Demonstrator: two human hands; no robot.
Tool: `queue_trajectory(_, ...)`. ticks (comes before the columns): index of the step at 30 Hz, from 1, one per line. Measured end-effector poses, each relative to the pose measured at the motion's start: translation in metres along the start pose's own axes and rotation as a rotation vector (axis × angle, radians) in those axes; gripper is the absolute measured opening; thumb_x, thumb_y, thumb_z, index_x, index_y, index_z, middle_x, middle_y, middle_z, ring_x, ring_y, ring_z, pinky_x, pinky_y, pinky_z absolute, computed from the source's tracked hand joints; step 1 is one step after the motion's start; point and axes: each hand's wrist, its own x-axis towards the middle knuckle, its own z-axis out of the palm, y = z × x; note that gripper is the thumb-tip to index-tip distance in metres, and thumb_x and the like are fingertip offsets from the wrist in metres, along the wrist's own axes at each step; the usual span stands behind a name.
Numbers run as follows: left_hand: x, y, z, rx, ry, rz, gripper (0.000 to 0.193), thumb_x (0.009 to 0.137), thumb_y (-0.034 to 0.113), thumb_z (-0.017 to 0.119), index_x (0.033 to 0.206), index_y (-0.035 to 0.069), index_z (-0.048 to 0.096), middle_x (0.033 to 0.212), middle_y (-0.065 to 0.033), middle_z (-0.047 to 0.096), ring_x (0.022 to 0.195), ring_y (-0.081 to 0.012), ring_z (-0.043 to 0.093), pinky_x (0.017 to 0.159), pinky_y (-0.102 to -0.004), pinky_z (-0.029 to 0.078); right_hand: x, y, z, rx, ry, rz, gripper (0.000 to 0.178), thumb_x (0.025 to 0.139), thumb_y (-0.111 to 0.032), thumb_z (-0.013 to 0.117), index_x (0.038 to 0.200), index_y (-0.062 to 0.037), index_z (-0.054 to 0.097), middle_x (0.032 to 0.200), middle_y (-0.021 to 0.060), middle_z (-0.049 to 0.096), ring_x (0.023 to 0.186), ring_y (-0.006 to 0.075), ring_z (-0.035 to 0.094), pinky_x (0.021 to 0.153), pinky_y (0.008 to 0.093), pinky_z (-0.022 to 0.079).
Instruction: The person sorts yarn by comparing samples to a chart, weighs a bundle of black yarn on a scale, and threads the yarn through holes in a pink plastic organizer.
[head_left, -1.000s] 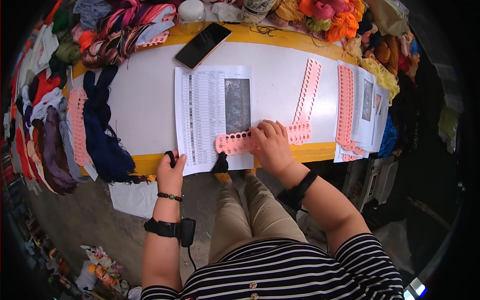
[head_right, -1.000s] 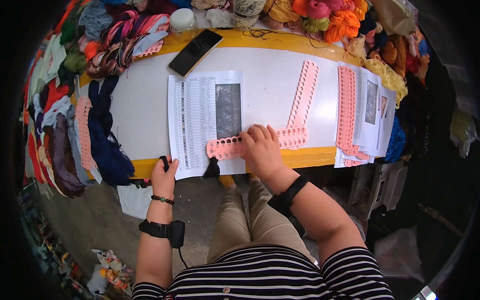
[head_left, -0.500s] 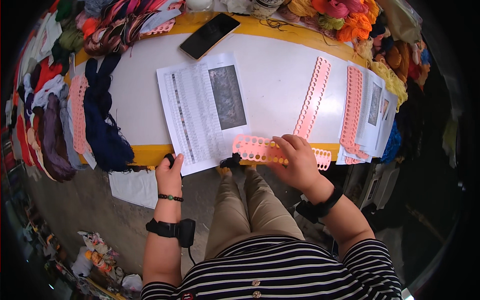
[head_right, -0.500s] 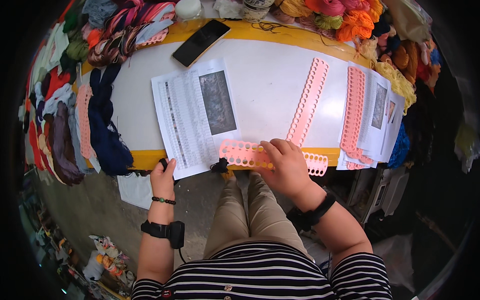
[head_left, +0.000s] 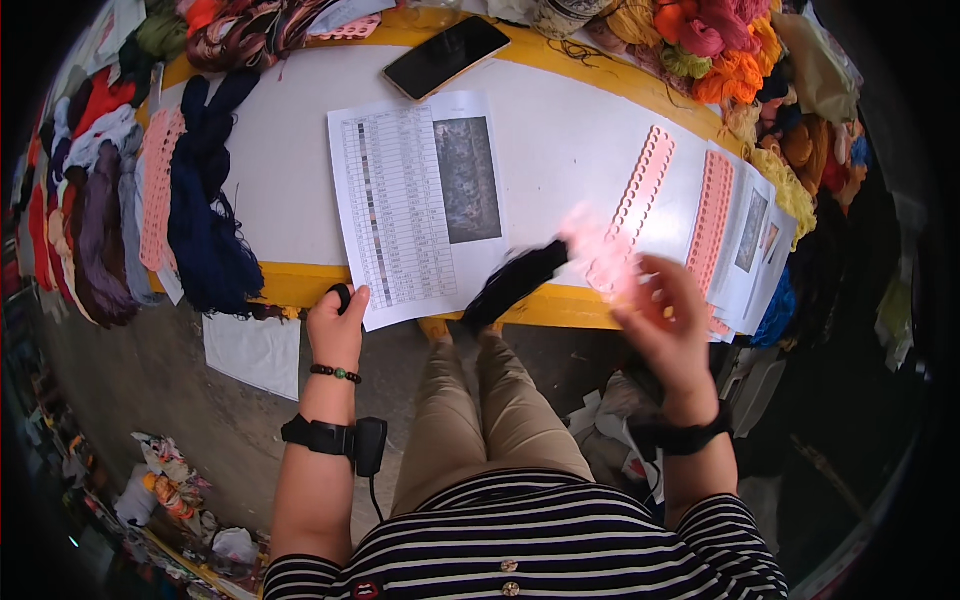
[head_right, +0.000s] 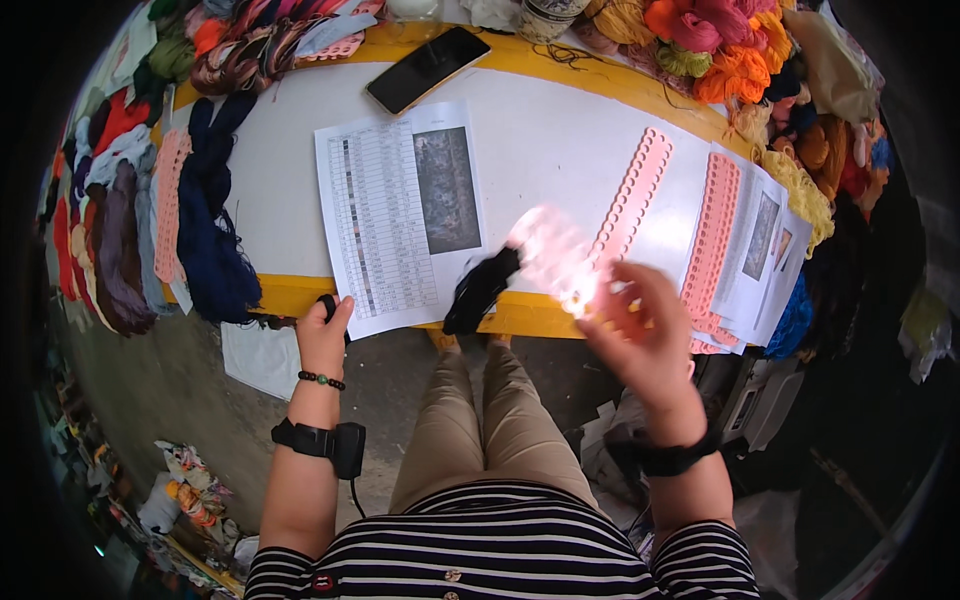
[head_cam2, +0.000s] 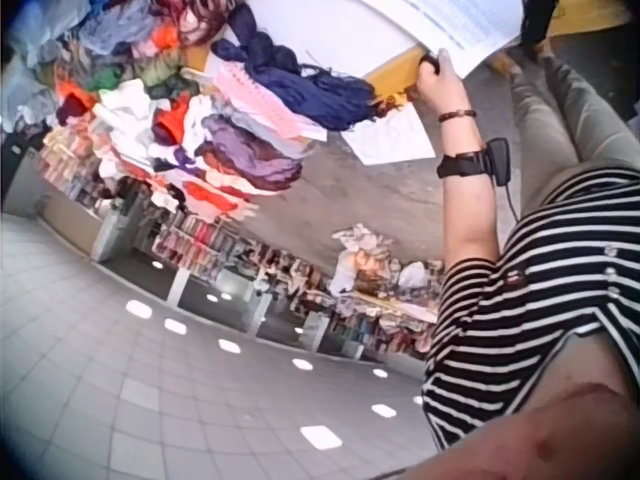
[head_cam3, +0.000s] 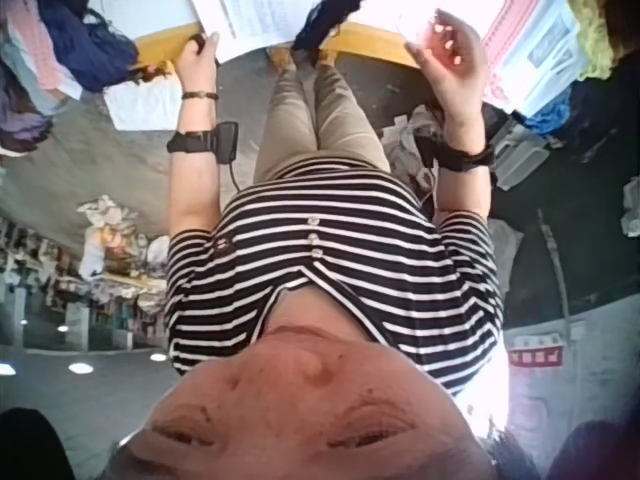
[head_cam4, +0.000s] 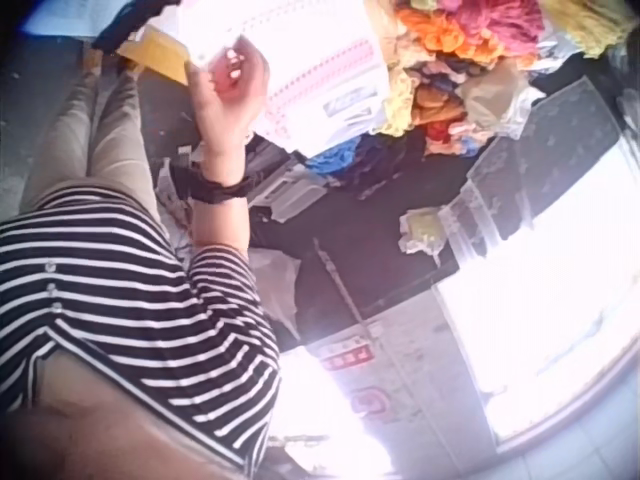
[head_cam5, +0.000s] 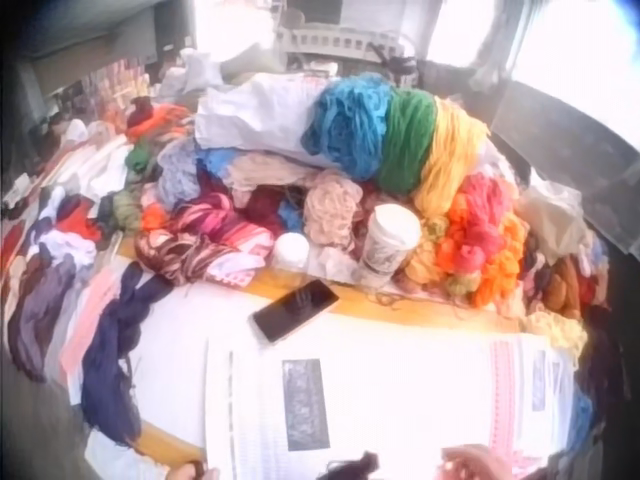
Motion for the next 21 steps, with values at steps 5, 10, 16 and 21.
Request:
queue_trajectory(5, -0.001, -0.004, 0.002, -0.025, 0.023, 0.015, 0.021, 0.090, 0.014, 0.071, 0.094, -0.006, 0.071, 0.079, -0.0020, 0.069, 0.072, -0.0064, 0.057, 0.067, -0.0253, 0.047, 0.033, -0.025, -0.071, 0.548, 0.423, -0.012, 0.045, 0.093, -0.018, 0.065, 0.131, 0.0031, 0.053, 0.120, 0.0103, 0.062, 0.090, 0.0102, 0.061, 0.071, 0.0208, 0.048)
queue_trajectory(10, -0.001, -0.004, 0.002, -0.007, 0.025, 0.041, 0.021, 0.090, 0.014, 0.071, 0.094, -0.006, 0.071, 0.079, -0.0024, 0.070, 0.071, -0.0065, 0.057, 0.066, -0.0253, 0.047, 0.052, -0.063, -0.098, 0.486, 0.660, -0.110, 0.044, 0.101, -0.031, 0.053, 0.131, 0.0007, 0.051, 0.117, 0.0147, 0.064, 0.088, 0.0101, 0.062, 0.070, 0.0193, 0.048)
queue_trajectory(16, 0.003, -0.009, 0.002, 0.031, 0.031, 0.034, 0.023, 0.089, 0.016, 0.072, 0.094, -0.006, 0.070, 0.077, -0.0040, 0.070, 0.070, -0.0070, 0.057, 0.066, -0.0262, 0.047, 0.057, -0.009, -0.032, 0.647, 0.400, 0.138, 0.035, 0.093, -0.017, 0.067, 0.121, -0.0009, 0.053, 0.098, 0.0116, 0.066, 0.070, 0.0091, 0.059, 0.058, 0.0200, 0.045)
queue_trajectory(21, 0.003, -0.007, 0.002, 0.027, 0.026, 0.047, 0.024, 0.089, 0.017, 0.072, 0.093, -0.006, 0.070, 0.075, -0.0041, 0.069, 0.068, -0.0073, 0.057, 0.065, -0.0266, 0.047, 0.056, 0.054, 0.057, 0.339, 0.180, 0.433, 0.057, 0.083, -0.032, 0.080, 0.116, 0.0044, 0.051, 0.082, 0.0083, 0.063, 0.066, 0.0120, 0.062, 0.057, 0.0247, 0.049)
